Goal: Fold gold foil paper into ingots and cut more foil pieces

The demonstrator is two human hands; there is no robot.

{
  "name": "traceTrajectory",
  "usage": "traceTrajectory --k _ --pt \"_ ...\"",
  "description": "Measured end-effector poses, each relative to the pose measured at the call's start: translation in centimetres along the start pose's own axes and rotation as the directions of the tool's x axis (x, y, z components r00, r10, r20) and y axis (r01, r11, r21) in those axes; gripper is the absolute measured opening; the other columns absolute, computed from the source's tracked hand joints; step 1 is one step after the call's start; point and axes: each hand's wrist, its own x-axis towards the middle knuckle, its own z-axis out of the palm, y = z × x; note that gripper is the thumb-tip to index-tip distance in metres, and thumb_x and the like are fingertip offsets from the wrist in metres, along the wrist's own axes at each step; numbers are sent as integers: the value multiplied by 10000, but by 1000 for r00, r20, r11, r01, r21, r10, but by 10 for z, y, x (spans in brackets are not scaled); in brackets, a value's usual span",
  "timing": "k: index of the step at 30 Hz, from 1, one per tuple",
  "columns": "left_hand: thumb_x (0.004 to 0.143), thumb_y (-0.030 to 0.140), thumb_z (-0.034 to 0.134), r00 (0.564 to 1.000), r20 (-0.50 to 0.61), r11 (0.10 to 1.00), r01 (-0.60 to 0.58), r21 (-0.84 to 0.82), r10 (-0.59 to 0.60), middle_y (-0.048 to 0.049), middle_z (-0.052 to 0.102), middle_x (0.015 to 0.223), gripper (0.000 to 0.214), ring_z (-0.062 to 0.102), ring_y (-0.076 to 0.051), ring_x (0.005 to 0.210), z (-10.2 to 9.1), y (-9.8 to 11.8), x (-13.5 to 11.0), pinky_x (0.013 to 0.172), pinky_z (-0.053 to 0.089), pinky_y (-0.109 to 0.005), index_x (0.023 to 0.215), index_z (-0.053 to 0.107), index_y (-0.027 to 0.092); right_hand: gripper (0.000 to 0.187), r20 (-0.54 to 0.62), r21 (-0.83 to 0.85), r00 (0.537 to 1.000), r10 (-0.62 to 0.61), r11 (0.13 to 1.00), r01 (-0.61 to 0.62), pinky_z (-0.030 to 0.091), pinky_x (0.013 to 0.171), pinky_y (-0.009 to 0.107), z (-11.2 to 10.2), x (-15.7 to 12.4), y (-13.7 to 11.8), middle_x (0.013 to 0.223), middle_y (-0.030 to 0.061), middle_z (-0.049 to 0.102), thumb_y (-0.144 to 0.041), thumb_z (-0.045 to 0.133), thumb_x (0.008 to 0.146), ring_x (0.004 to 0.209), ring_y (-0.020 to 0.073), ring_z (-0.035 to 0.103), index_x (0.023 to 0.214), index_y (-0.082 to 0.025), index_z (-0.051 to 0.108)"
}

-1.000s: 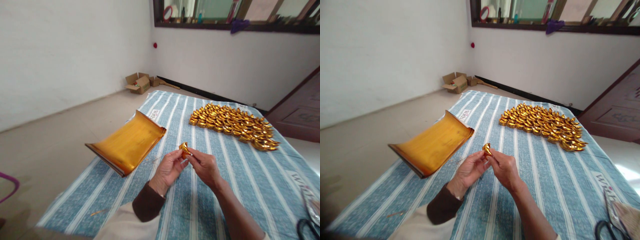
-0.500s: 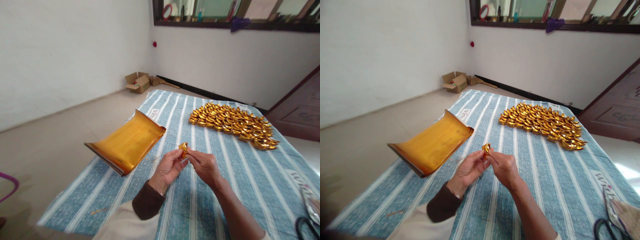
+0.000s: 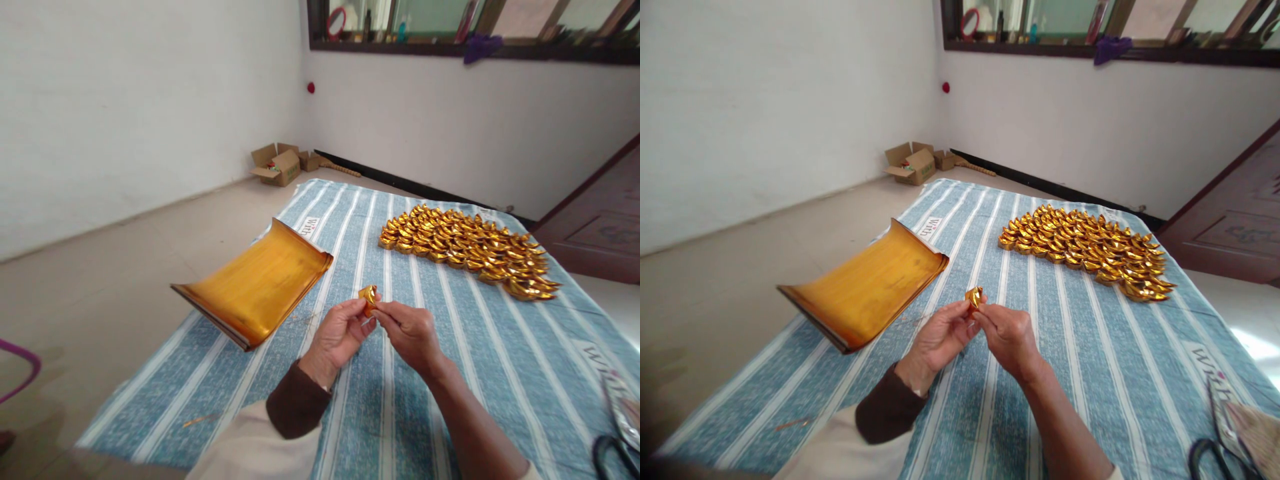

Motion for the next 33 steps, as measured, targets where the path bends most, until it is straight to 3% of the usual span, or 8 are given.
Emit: traceTrajectory --k 6,16,23,33 --pt "825 52 582 1000 1 1000 5 11 -5 -109 716 909 153 658 -129 754 1 0 0 657 539 -216 901 714 60 264 30 -4 999 40 999 -40 441 530 196 -1 0 1 624 6 669 -261 520 920 519 106 608 740 -194 701" --pt "815 44 594 999 -41 1000 -7 -1 7 -78 704 813 121 647 -123 706 -1 0 1 644 529 -221 852 706 70 221 86 78 994 75 994 -81 529 631 224 3 -2 6 886 38 742 -252 502 919 684 144 691 1002 -232 707" --pt "801 40 611 999 -37 1000 -1 8 1 -80 695 800 113 649 -127 718 -2 -1 2 652 529 -217 863 701 65 235 77 45 996 35 998 -39 542 671 230 4 -3 8 869 46 744 -261 492 932 772 164 706 938 -228 725" --pt "815 45 594 1000 -2 1000 3 24 -3 -100 710 868 139 659 -126 738 0 0 1 645 538 -205 899 705 56 210 40 32 995 88 995 -90 456 521 206 2 -2 5 700 17 718 -278 545 904 539 118 640 810 -208 718"
